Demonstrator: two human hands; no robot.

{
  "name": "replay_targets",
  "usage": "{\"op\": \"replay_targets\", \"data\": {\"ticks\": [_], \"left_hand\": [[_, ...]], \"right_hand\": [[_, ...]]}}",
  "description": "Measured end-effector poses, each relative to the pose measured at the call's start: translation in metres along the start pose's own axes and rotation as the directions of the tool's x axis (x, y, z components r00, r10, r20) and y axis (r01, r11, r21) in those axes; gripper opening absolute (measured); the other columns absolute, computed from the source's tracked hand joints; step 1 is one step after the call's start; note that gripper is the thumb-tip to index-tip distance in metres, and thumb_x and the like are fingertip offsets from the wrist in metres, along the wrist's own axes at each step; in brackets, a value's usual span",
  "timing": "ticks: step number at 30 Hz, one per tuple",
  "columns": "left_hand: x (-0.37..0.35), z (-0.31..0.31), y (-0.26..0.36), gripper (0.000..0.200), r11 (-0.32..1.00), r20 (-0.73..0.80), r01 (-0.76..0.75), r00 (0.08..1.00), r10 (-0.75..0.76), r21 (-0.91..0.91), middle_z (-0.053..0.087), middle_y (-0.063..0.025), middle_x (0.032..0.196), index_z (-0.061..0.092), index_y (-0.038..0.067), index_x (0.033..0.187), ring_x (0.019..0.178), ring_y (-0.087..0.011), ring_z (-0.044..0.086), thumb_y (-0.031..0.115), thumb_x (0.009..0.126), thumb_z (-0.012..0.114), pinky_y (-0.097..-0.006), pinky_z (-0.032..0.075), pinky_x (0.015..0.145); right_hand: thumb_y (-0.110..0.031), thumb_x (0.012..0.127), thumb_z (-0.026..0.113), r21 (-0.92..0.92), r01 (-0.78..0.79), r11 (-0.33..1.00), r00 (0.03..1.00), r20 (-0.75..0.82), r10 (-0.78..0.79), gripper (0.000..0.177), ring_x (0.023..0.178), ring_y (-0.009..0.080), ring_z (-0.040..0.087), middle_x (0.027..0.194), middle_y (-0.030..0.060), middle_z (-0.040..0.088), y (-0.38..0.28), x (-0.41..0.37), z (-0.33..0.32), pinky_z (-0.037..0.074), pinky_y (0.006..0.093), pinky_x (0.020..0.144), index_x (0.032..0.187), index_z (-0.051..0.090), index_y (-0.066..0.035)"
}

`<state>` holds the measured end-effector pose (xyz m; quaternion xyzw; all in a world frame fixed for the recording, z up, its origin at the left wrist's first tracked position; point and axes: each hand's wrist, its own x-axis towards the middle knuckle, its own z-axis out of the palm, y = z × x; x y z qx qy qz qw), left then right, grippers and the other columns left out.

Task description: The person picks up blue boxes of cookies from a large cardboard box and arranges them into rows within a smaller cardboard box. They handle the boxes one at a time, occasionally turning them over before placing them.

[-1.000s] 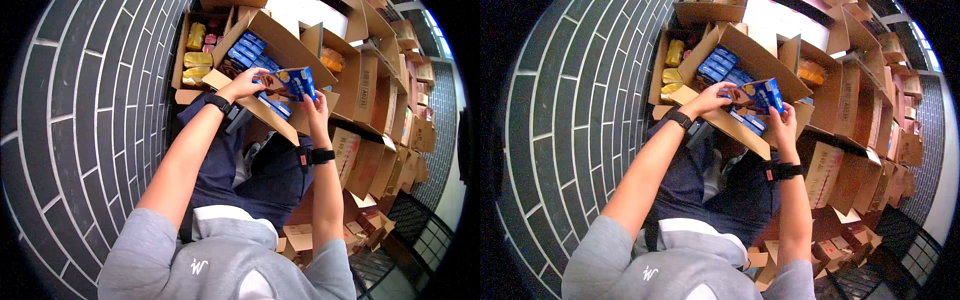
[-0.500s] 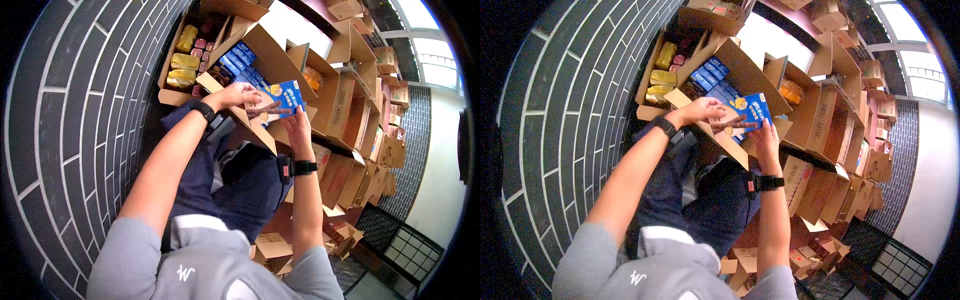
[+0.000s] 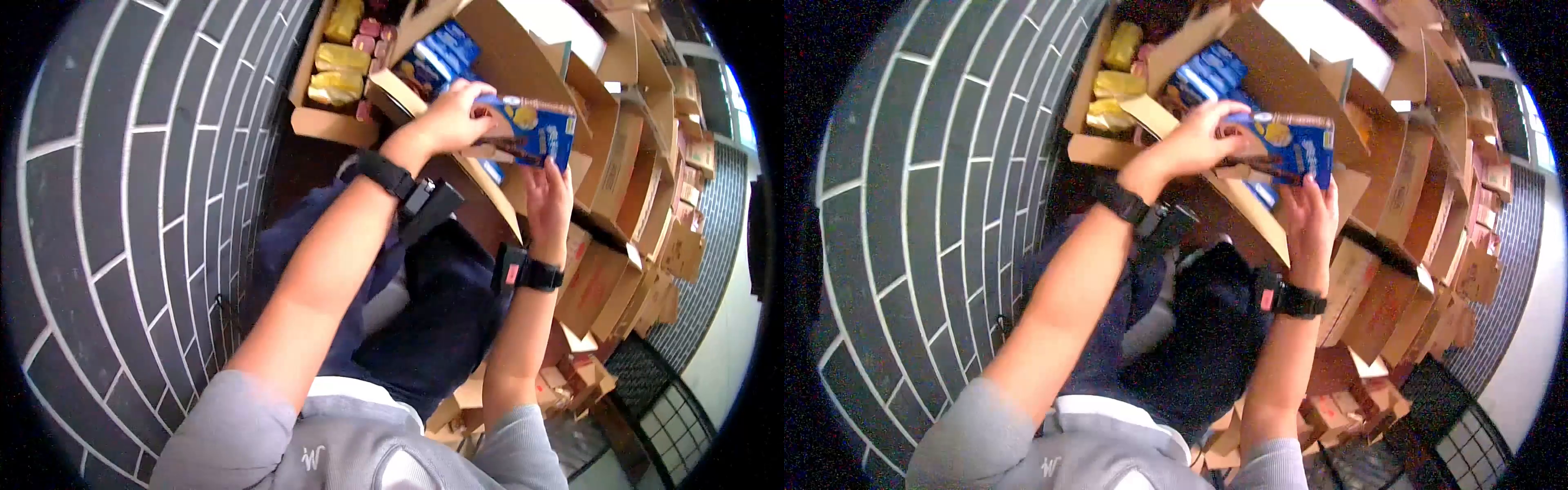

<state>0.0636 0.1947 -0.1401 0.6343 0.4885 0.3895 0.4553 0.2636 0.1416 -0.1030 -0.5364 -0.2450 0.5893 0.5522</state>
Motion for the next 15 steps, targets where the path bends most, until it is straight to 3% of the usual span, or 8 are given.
{"op": "replay_targets", "data": {"ticks": [2,4,7,9,10,12,15], "left_hand": [[0.007,0.012,-0.021,0.042,0.998,-0.039,-0.011,0.999,0.008,-0.061,0.053,-0.0156,0.107,0.052,0.002,0.112,0.097,-0.0258,0.054,0.019,0.076,0.064,-0.0334,0.044,0.085],[0.014,0.005,-0.012,0.048,0.992,0.033,0.085,0.996,-0.082,-0.092,0.049,-0.0183,0.115,0.047,0.002,0.118,0.105,-0.0274,0.051,0.021,0.077,0.063,-0.0341,0.042,0.088],[0.026,0.002,-0.010,0.049,0.979,-0.020,0.169,0.985,-0.172,-0.111,0.048,-0.0197,0.116,0.046,0.002,0.119,0.110,-0.0294,0.047,0.020,0.076,0.062,-0.0353,0.039,0.092],[0.038,0.006,-0.021,0.052,0.960,-0.265,0.047,0.964,0.028,0.274,0.047,-0.0200,0.118,0.044,0.001,0.120,0.112,-0.0313,0.045,0.018,0.074,0.060,-0.0359,0.036,0.096],[0.039,-0.001,-0.022,0.052,0.959,-0.263,0.052,0.965,0.024,0.279,0.047,-0.0200,0.118,0.044,0.001,0.120,0.112,-0.0313,0.045,0.018,0.074,0.060,-0.0359,0.036,0.096],[0.048,-0.010,-0.033,0.053,0.996,-0.221,0.085,0.972,-0.080,0.010,0.047,-0.0191,0.119,0.044,0.001,0.121,0.113,-0.0317,0.045,0.017,0.073,0.059,-0.0361,0.035,0.098],[0.052,-0.022,-0.040,0.050,0.998,-0.245,0.021,0.969,-0.034,-0.057,0.048,-0.0175,0.118,0.045,0.002,0.121,0.111,-0.0282,0.047,0.015,0.075,0.059,-0.0347,0.036,0.095]], "right_hand": [[-0.004,0.085,0.053,-0.059,0.005,0.998,0.999,-0.031,-0.006,0.027,0.095,0.0168,0.054,0.102,0.0079,0.053,-0.001,0.007,0.004,0.048,0.0316,0.081,0.111,0.043,-0.004],[-0.002,0.084,0.054,-0.125,0.046,0.991,0.999,-0.007,-0.047,0.033,0.093,0.0168,0.054,0.102,0.0076,0.053,-0.012,0.014,0.013,0.049,0.0308,0.082,0.114,0.041,-0.005],[0.000,0.083,0.055,-0.213,0.060,0.975,0.998,0.038,-0.053,0.035,0.090,0.0164,0.055,0.102,0.0069,0.053,-0.019,0.028,0.031,0.049,0.0311,0.082,0.114,0.040,-0.005],[-0.001,0.083,0.055,-0.263,0.054,0.963,0.997,0.063,-0.038,0.035,0.089,0.0157,0.055,0.101,0.0066,0.053,-0.014,0.043,0.042,0.049,0.0295,0.081,0.114,0.039,-0.006],[-0.001,0.083,0.055,-0.298,0.047,0.953,0.996,0.080,-0.024,0.035,0.088,0.0149,0.055,0.101,0.0063,0.053,-0.011,0.043,0.052,0.049,0.0279,0.080,0.113,0.039,-0.006],[-0.002,0.082,0.056,-0.354,0.022,0.935,0.990,0.135,0.028,0.035,0.087,0.0132,0.054,0.100,0.0065,0.053,-0.002,0.059,0.066,0.047,0.0252,0.077,0.113,0.039,-0.006],[-0.005,0.081,0.059,-0.405,0.072,0.911,0.985,0.173,-0.001,0.038,0.087,0.0121,0.054,0.098,0.0061,0.053,0.006,0.069,0.083,0.046,0.0249,0.077,0.112,0.039,-0.005]]}}
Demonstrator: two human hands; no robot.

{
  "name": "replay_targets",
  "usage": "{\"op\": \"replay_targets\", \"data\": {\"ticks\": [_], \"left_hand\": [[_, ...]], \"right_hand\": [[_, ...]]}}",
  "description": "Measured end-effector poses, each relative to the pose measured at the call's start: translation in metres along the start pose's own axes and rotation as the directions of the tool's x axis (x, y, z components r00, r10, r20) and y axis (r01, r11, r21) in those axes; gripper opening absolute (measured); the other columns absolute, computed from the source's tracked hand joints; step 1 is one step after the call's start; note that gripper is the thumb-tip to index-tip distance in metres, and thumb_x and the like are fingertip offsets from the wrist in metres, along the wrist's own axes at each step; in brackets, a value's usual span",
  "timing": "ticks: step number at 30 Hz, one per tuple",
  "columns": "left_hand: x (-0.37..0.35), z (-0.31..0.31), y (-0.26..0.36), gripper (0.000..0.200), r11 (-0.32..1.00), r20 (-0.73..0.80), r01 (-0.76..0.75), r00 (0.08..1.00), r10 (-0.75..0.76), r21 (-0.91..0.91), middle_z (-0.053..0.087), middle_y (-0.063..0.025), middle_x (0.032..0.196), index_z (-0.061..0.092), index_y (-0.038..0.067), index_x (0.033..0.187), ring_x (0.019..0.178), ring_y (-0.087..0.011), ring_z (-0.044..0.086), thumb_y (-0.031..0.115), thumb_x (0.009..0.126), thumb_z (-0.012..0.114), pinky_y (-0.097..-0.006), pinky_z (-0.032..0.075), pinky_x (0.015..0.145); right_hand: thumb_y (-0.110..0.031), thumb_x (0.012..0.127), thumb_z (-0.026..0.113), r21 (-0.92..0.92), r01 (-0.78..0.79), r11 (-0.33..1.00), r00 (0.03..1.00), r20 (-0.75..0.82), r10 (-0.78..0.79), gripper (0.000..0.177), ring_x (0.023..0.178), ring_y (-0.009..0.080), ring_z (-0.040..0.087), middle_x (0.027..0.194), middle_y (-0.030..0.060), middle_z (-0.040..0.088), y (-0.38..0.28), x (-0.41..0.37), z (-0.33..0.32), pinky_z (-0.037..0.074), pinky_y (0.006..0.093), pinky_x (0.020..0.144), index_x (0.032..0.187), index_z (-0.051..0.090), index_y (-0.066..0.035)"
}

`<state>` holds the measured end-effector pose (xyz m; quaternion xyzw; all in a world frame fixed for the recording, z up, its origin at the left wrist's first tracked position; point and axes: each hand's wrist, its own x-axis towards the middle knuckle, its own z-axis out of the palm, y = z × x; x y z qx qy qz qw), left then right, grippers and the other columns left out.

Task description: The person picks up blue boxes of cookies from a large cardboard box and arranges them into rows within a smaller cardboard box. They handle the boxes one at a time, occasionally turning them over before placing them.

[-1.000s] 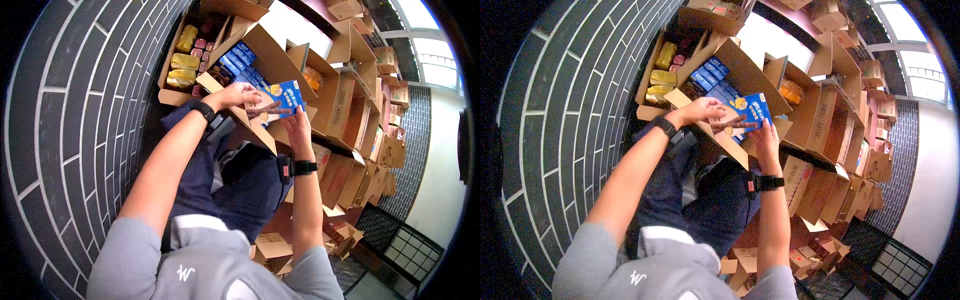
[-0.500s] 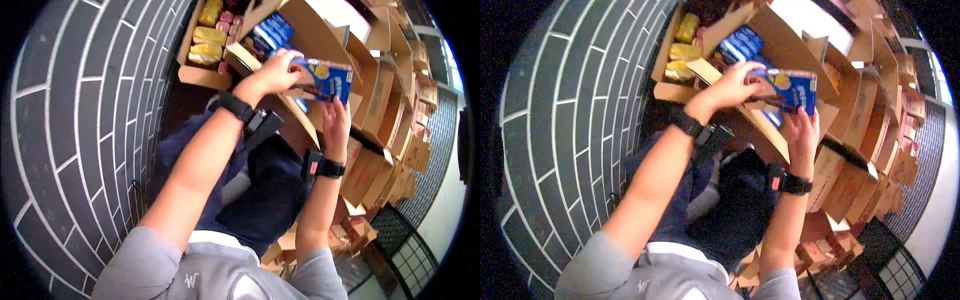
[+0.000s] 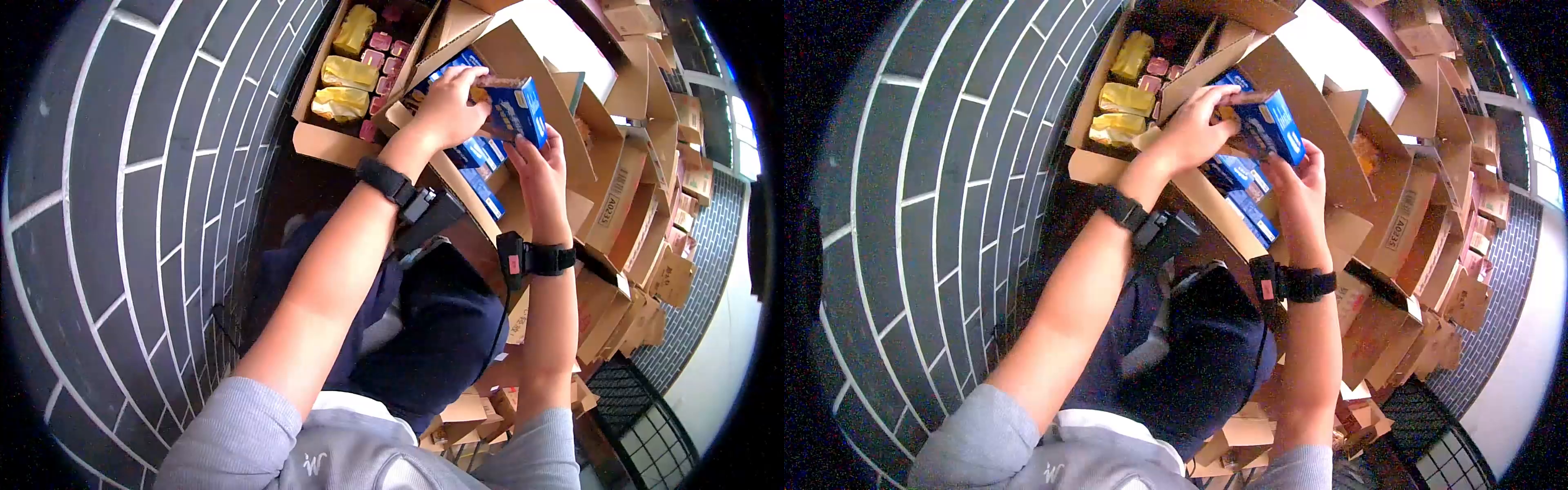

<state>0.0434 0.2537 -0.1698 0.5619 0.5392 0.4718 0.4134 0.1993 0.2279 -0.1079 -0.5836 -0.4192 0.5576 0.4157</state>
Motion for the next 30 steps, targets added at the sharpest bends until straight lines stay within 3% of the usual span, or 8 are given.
{"op": "replay_targets", "data": {"ticks": [7,8,9,15,19,25,27,30], "left_hand": [[-0.002,-0.001,0.005,0.048,0.996,-0.093,-0.013,0.995,0.022,0.089,0.049,-0.0157,0.118,0.046,0.003,0.119,0.109,-0.0297,0.048,0.021,0.078,0.061,-0.0353,0.039,0.093],[-0.003,0.006,0.005,0.051,0.997,0.042,-0.047,0.998,0.045,0.063,0.048,-0.0165,0.119,0.044,0.003,0.122,0.111,-0.0310,0.047,0.024,0.078,0.062,-0.0355,0.038,0.093],[-0.006,0.005,0.020,0.056,0.998,0.216,0.062,0.974,-0.061,0.004,0.044,-0.0194,0.123,0.041,0.002,0.124,0.114,-0.0321,0.044,0.027,0.078,0.062,-0.0359,0.037,0.096],[-0.024,0.060,0.047,0.066,0.991,0.331,0.034,0.941,-0.076,0.132,0.033,-0.0266,0.133,0.033,-0.003,0.129,0.125,-0.0347,0.031,0.030,0.077,0.056,-0.0360,0.026,0.104],[-0.022,0.101,0.052,0.073,0.989,0.454,0.122,0.879,-0.145,0.079,0.028,-0.0284,0.135,0.026,-0.010,0.130,0.127,-0.0358,0.028,0.034,0.078,0.051,-0.0345,0.024,0.105],[-0.027,0.129,0.036,0.075,0.973,0.500,0.229,0.838,-0.218,0.041,0.030,-0.0308,0.133,0.024,-0.015,0.128,0.125,-0.0369,0.030,0.031,0.076,0.051,-0.0349,0.026,0.104],[-0.026,0.139,0.031,0.073,0.919,0.575,0.376,0.728,-0.372,0.119,0.032,-0.0322,0.130,0.028,-0.014,0.125,0.122,-0.0379,0.035,0.031,0.074,0.054,-0.0370,0.030,0.101],[-0.027,0.157,0.020,0.067,0.924,0.491,0.359,0.785,-0.377,0.136,0.039,-0.0322,0.124,0.035,-0.012,0.120,0.118,-0.0392,0.039,0.032,0.074,0.054,-0.0386,0.032,0.099]], "right_hand": [[-0.004,0.082,0.058,0.009,0.047,0.999,0.999,-0.003,-0.047,0.036,0.091,0.0138,0.055,0.101,0.0068,0.053,-0.008,0.009,-0.012,0.049,0.0269,0.078,0.113,0.040,-0.004],[-0.004,0.082,0.057,-0.026,0.049,0.998,0.998,-0.043,-0.050,0.035,0.090,0.0141,0.055,0.102,0.0069,0.053,-0.009,0.007,-0.030,0.050,0.0268,0.078,0.112,0.040,-0.003],[-0.003,0.081,0.057,-0.055,0.038,0.998,0.998,-0.056,-0.041,0.035,0.089,0.0144,0.056,0.101,0.0073,0.053,-0.012,0.003,-0.039,0.050,0.0258,0.078,0.112,0.040,-0.003],[0.000,0.080,0.056,-0.224,0.015,0.974,0.994,-0.098,-0.038,0.032,0.084,0.0108,0.055,0.095,0.0057,0.053,-0.015,-0.009,-0.095,0.047,0.0212,0.071,0.108,0.040,-0.003],[-0.003,0.075,0.061,-0.824,0.153,0.545,0.953,-0.024,-0.303,0.042,0.083,0.0179,0.056,0.095,0.0114,0.056,-0.005,-0.013,-0.124,0.045,0.0274,0.073,0.111,0.039,-0.005],[-0.005,0.074,0.061,-0.843,0.070,0.534,0.973,-0.059,-0.221,0.040,0.087,0.0277,0.058,0.095,0.0169,0.058,0.027,-0.005,-0.145,0.045,0.0345,0.076,0.109,0.044,-0.007],[-0.005,0.073,0.061,-0.848,0.037,0.529,0.982,-0.066,-0.175,0.039,0.088,0.0286,0.058,0.094,0.0173,0.058,0.031,-0.002,-0.147,0.045,0.0352,0.076,0.109,0.045,-0.007],[-0.007,0.071,0.063,-0.869,0.087,0.486,0.975,-0.025,-0.220,0.040,0.090,0.0327,0.056,0.095,0.0184,0.057,0.052,0.008,-0.151,0.044,0.0380,0.078,0.107,0.048,-0.008]]}}
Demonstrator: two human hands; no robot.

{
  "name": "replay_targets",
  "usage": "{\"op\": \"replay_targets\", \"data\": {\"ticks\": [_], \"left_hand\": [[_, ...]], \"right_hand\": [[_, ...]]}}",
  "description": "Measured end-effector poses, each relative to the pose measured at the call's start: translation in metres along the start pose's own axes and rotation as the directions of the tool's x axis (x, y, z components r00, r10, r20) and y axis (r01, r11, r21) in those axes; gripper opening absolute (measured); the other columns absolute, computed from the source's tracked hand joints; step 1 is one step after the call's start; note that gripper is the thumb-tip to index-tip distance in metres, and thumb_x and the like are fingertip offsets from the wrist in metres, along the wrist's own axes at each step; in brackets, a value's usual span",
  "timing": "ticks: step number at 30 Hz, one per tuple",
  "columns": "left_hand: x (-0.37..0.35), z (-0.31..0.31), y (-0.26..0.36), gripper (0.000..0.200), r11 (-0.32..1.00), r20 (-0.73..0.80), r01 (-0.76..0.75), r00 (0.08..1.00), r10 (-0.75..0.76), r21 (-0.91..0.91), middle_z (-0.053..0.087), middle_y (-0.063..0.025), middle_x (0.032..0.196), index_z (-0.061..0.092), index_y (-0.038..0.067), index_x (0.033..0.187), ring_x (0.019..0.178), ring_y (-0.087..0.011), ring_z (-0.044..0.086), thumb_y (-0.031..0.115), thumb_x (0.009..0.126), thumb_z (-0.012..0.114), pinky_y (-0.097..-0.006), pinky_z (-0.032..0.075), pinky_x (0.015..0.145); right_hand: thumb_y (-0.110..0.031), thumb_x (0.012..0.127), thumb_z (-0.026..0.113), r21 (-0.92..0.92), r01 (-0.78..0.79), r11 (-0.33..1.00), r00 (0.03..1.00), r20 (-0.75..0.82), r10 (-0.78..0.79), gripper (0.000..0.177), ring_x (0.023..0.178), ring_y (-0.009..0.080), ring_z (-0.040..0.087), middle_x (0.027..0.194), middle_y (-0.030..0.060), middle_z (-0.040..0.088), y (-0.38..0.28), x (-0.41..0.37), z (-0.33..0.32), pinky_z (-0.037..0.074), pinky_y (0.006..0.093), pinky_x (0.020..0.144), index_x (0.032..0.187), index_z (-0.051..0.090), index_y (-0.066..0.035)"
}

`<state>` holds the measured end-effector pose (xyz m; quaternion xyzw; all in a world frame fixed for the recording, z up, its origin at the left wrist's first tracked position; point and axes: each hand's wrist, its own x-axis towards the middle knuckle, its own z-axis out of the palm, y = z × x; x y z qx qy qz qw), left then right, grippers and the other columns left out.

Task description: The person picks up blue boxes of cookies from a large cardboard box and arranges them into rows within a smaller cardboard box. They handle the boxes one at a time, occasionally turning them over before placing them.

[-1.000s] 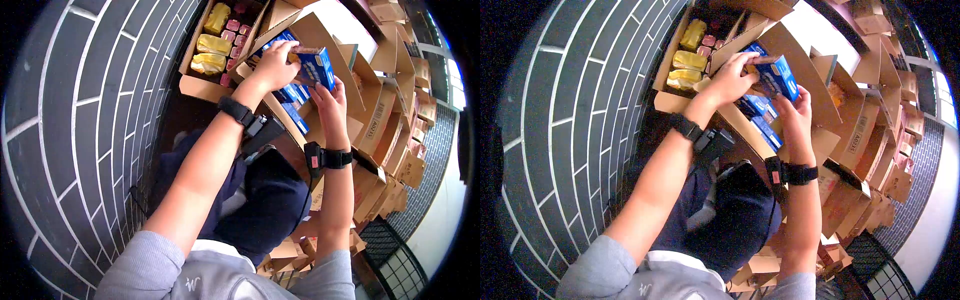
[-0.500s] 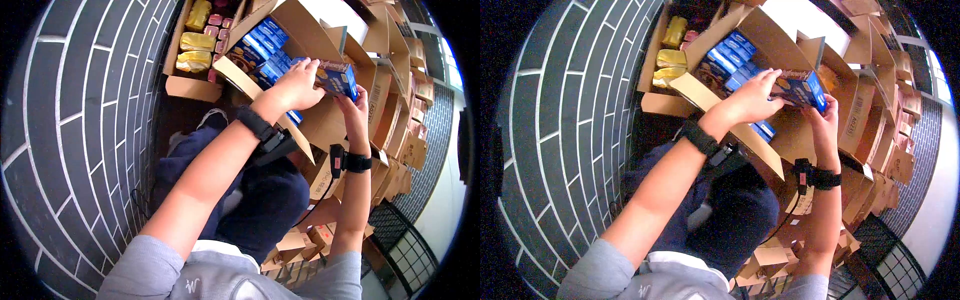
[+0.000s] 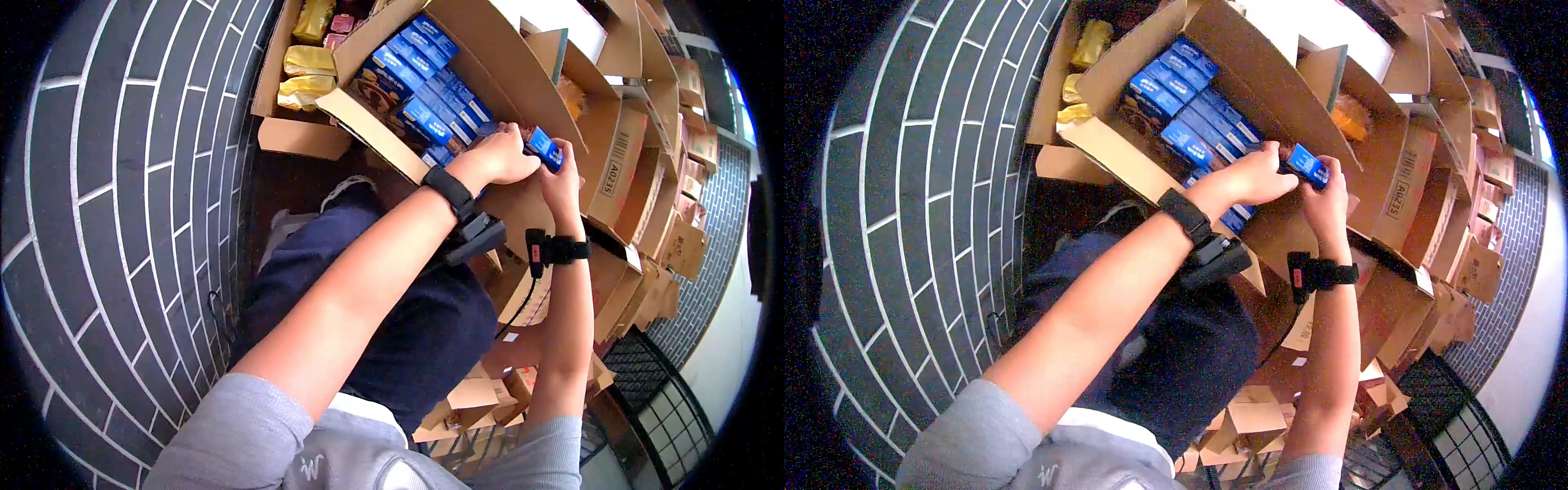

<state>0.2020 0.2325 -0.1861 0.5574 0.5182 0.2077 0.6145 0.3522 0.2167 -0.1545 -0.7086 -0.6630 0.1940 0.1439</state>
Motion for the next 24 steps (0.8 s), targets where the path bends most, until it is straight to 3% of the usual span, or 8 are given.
{"op": "replay_targets", "data": {"ticks": [5,7,9,13,16,21,22,24], "left_hand": [[0.013,0.019,-0.023,0.069,0.997,-0.141,-0.079,0.987,0.075,-0.023,0.031,-0.0266,0.131,0.032,-0.008,0.128,0.121,-0.0375,0.034,0.032,0.076,0.053,-0.0366,0.029,0.102],[0.011,0.021,-0.029,0.070,0.995,-0.092,-0.092,0.992,0.088,-0.042,0.026,-0.0237,0.134,0.029,-0.004,0.132,0.123,-0.0367,0.031,0.031,0.076,0.053,-0.0358,0.027,0.103],[0.006,0.022,-0.021,0.070,0.994,-0.083,-0.106,0.991,0.108,0.028,0.028,-0.0228,0.133,0.029,-0.002,0.133,0.123,-0.0363,0.032,0.031,0.076,0.054,-0.0358,0.027,0.103],[0.012,0.027,-0.010,0.074,0.996,0.010,-0.058,0.998,0.059,-0.063,0.029,-0.0245,0.134,0.027,-0.002,0.134,0.125,-0.0346,0.031,0.032,0.074,0.055,-0.0348,0.026,0.104],[0.013,0.038,-0.014,0.079,0.994,-0.050,-0.084,0.996,0.081,-0.073,0.029,-0.0278,0.134,0.025,-0.003,0.134,0.126,-0.0352,0.030,0.032,0.071,0.059,-0.0347,0.026,0.104],[0.023,0.037,-0.032,0.080,0.995,-0.070,-0.035,0.997,0.029,-0.091,0.031,-0.0302,0.132,0.026,-0.009,0.130,0.124,-0.0373,0.031,0.029,0.069,0.062,-0.0353,0.026,0.104],[0.024,0.043,-0.035,0.070,0.995,-0.197,-0.087,0.977,0.076,-0.047,0.037,-0.0302,0.127,0.033,-0.006,0.127,0.120,-0.0368,0.037,0.025,0.069,0.059,-0.0359,0.029,0.101],[0.031,0.041,-0.043,0.074,0.988,-0.103,-0.107,0.990,0.096,-0.112,0.030,-0.0298,0.132,0.027,-0.006,0.130,0.124,-0.0369,0.032,0.028,0.071,0.056,-0.0362,0.027,0.103]], "right_hand": [[-0.010,0.069,0.064,-0.140,-0.004,0.990,0.998,-0.062,-0.005,0.040,0.089,0.0377,0.054,0.094,0.0185,0.054,0.011,0.002,0.015,0.044,0.0435,0.077,0.105,0.048,-0.005],[-0.013,0.069,0.065,-0.153,-0.133,0.979,0.991,-0.007,0.134,0.040,0.092,0.0375,0.053,0.097,0.0188,0.054,0.014,0.000,0.015,0.044,0.0431,0.077,0.104,0.047,-0.005],[-0.015,0.070,0.065,-0.158,-0.126,0.979,0.992,0.005,0.128,0.039,0.093,0.0361,0.053,0.100,0.0178,0.053,0.019,-0.004,0.015,0.044,0.0426,0.078,0.103,0.047,-0.005],[-0.014,0.071,0.065,-0.222,-0.150,0.963,0.988,-0.063,0.139,0.038,0.095,0.0336,0.054,0.100,0.0151,0.054,0.014,-0.011,0.003,0.045,0.0414,0.079,0.104,0.047,-0.006],[-0.013,0.071,0.064,-0.173,-0.094,0.980,0.995,-0.040,0.088,0.038,0.097,0.0339,0.053,0.103,0.0162,0.054,0.030,-0.011,0.008,0.044,0.0406,0.081,0.105,0.049,-0.006],[-0.008,0.072,0.061,0.202,-0.005,0.979,1.000,0.001,0.005,0.043,0.101,0.0346,0.052,0.109,0.0202,0.053,0.045,-0.001,0.044,0.042,0.0386,0.087,0.114,0.051,-0.006],[-0.005,0.072,0.059,0.166,-0.005,0.986,1.000,0.010,0.003,0.042,0.102,0.0342,0.052,0.109,0.0205,0.053,0.043,0.000,0.048,0.042,0.0384,0.088,0.114,0.052,-0.007],[-0.005,0.072,0.058,0.160,0.031,0.987,0.999,0.039,-0.038,0.040,0.102,0.0342,0.051,0.110,0.0204,0.053,0.037,0.000,0.051,0.042,0.0382,0.089,0.112,0.054,-0.006]]}}
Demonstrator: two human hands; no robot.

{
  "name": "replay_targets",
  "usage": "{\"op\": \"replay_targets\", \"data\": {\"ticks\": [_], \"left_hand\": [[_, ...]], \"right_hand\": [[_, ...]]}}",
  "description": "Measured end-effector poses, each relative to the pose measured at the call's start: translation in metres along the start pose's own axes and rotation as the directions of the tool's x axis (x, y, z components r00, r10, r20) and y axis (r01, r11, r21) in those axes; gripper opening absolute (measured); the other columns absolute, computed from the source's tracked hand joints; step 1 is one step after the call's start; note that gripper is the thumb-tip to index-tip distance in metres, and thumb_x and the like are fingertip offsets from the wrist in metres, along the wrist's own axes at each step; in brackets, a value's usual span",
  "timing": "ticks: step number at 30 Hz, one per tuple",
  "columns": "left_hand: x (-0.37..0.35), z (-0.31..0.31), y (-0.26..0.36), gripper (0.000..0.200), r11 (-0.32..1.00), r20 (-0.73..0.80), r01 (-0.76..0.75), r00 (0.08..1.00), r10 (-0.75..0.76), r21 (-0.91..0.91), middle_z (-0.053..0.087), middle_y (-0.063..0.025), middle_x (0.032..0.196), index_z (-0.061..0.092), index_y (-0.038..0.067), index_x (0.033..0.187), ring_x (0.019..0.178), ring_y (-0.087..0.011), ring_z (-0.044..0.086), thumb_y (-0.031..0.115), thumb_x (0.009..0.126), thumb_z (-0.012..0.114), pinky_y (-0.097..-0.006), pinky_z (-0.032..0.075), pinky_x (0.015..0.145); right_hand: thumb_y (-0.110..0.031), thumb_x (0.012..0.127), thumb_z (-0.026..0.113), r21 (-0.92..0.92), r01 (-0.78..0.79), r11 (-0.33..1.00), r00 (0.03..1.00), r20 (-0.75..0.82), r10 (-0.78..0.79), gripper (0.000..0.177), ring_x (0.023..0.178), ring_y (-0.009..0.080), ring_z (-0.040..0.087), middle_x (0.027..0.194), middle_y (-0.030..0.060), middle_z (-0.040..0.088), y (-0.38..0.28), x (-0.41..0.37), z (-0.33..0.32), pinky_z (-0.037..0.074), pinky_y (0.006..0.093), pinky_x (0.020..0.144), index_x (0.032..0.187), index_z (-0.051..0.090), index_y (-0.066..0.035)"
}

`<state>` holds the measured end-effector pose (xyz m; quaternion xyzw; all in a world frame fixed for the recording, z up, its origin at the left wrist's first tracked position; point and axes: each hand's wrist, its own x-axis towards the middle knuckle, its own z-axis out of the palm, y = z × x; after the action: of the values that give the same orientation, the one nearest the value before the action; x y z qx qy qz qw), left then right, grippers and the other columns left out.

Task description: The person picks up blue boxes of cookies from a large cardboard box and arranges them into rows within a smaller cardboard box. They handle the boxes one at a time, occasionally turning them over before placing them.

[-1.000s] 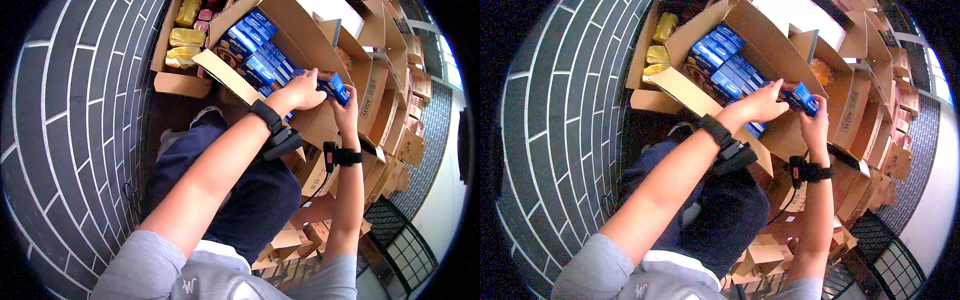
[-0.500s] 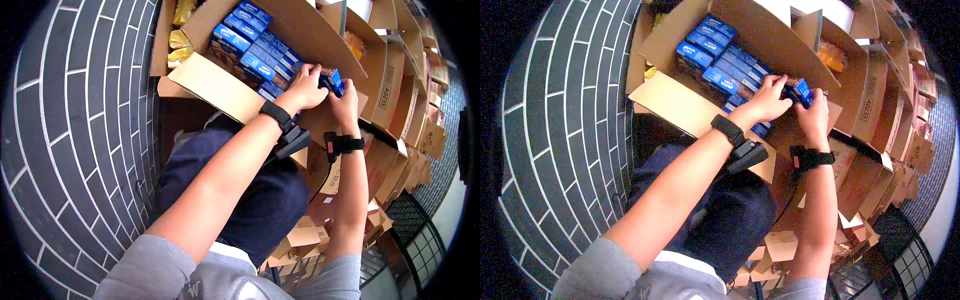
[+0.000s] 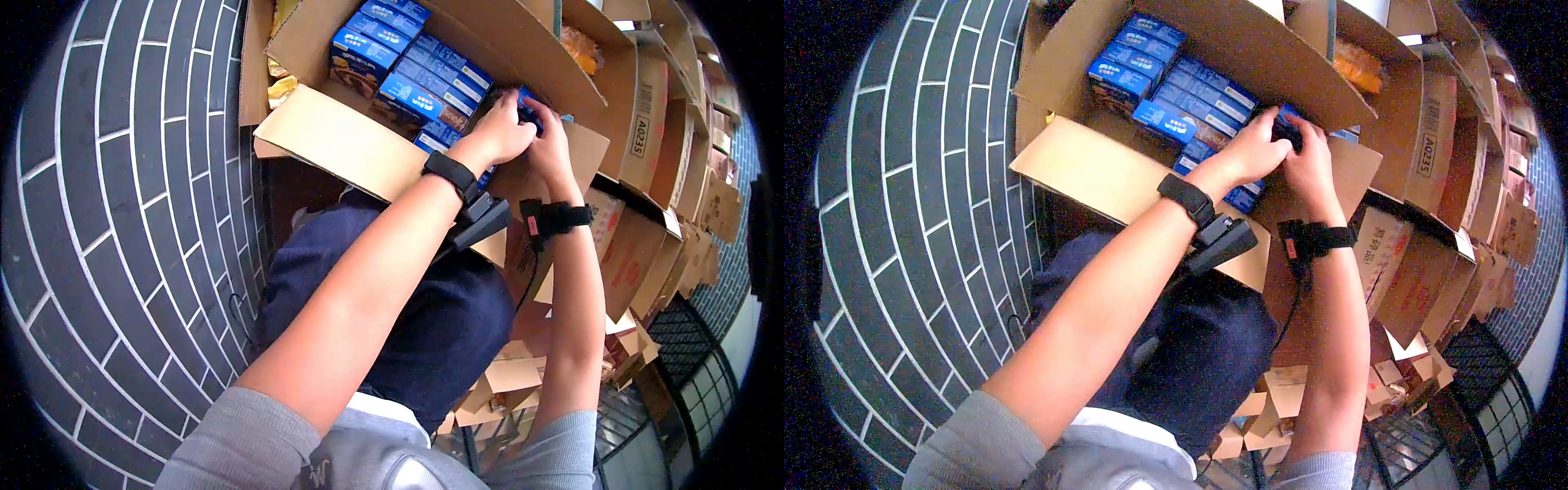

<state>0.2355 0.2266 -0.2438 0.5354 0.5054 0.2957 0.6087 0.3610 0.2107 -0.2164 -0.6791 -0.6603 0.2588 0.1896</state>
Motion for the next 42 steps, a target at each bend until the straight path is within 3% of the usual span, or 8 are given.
{"op": "replay_targets", "data": {"ticks": [9,13,20,30,33,35,37,42], "left_hand": [[0.003,-0.013,-0.011,0.040,0.986,-0.035,0.133,0.991,-0.130,0.102,0.058,-0.0245,0.104,0.057,-0.003,0.103,0.100,-0.0367,0.054,0.024,0.075,0.047,-0.0398,0.042,0.088],[0.000,-0.039,-0.016,0.042,0.919,-0.079,0.345,0.938,-0.336,0.190,0.055,-0.0267,0.107,0.059,-0.004,0.102,0.103,-0.0402,0.051,0.026,0.077,0.043,-0.0434,0.039,0.091],[-0.012,-0.046,-0.004,0.063,0.747,-0.063,0.501,0.846,-0.530,0.437,0.035,-0.0316,0.129,0.046,-0.005,0.121,0.120,-0.0422,0.037,0.041,0.079,0.041,-0.0410,0.031,0.100],[-0.021,-0.046,0.014,0.069,0.687,-0.028,0.463,0.839,-0.543,0.560,0.016,-0.0292,0.139,0.030,-0.002,0.132,0.127,-0.0458,0.022,0.043,0.081,0.041,-0.0505,0.022,0.103],[-0.011,-0.045,0.003,0.065,0.672,-0.101,0.439,0.871,-0.480,0.596,0.018,-0.0251,0.139,0.031,0.001,0.132,0.123,-0.0460,0.025,0.039,0.081,0.043,-0.0494,0.027,0.100],[-0.009,-0.049,-0.001,0.061,0.623,-0.169,0.440,0.879,-0.446,0.646,0.020,-0.0210,0.139,0.034,0.004,0.132,0.119,-0.0456,0.031,0.034,0.080,0.045,-0.0464,0.033,0.097],[-0.011,-0.061,0.008,0.068,0.721,-0.118,0.448,0.880,-0.460,0.528,0.018,-0.0293,0.138,0.030,0.000,0.133,0.128,-0.0459,0.019,0.043,0.080,0.039,-0.0533,0.019,0.102],[-0.010,-0.075,0.026,0.053,0.726,-0.171,0.395,0.915,-0.366,0.563,0.041,-0.0222,0.128,0.049,0.004,0.122,0.113,-0.0438,0.042,0.037,0.081,0.041,-0.0443,0.037,0.095]], "right_hand": [[-0.006,0.074,0.058,0.005,-0.042,0.999,0.998,-0.048,0.042,0.030,0.102,0.0345,0.051,0.108,0.0200,0.053,-0.011,-0.021,0.012,0.041,0.0374,0.089,0.104,0.058,-0.004],[-0.011,0.076,0.060,0.205,-0.243,0.948,0.956,0.217,0.198,0.028,0.096,0.0313,0.055,0.101,0.0203,0.057,0.004,-0.035,0.026,0.043,0.0367,0.086,0.103,0.058,-0.005],[-0.017,0.074,0.061,-0.045,-0.171,0.984,0.868,0.466,0.172,0.050,0.107,0.0383,0.049,0.111,0.0275,0.052,0.026,-0.045,0.061,0.039,0.0382,0.092,0.116,0.046,0.005],[-0.014,0.068,0.068,0.212,-0.353,0.911,0.848,0.483,0.216,0.058,0.106,0.0306,0.052,0.112,0.0233,0.054,0.023,-0.041,0.051,0.039,0.0333,0.093,0.119,0.046,0.002],[-0.012,0.065,0.071,0.201,-0.280,0.939,0.885,0.432,0.172,0.060,0.106,0.0319,0.052,0.113,0.0231,0.054,0.030,-0.044,0.058,0.039,0.0341,0.093,0.119,0.048,-0.001],[-0.011,0.063,0.072,-0.108,-0.249,0.962,0.879,0.391,0.272,0.059,0.105,0.0327,0.053,0.111,0.0223,0.056,0.002,-0.043,0.045,0.040,0.0348,0.092,0.118,0.050,-0.002],[-0.011,0.063,0.072,-0.097,-0.247,0.964,0.877,0.400,0.265,0.058,0.103,0.0327,0.054,0.109,0.0220,0.057,0.002,-0.041,0.044,0.041,0.0352,0.090,0.116,0.051,-0.002],[-0.010,0.063,0.072,0.027,-0.267,0.963,0.919,0.307,0.246,0.049,0.097,0.0322,0.058,0.100,0.0206,0.061,-0.015,-0.038,0.025,0.045,0.0366,0.084,0.108,0.056,0.000]]}}
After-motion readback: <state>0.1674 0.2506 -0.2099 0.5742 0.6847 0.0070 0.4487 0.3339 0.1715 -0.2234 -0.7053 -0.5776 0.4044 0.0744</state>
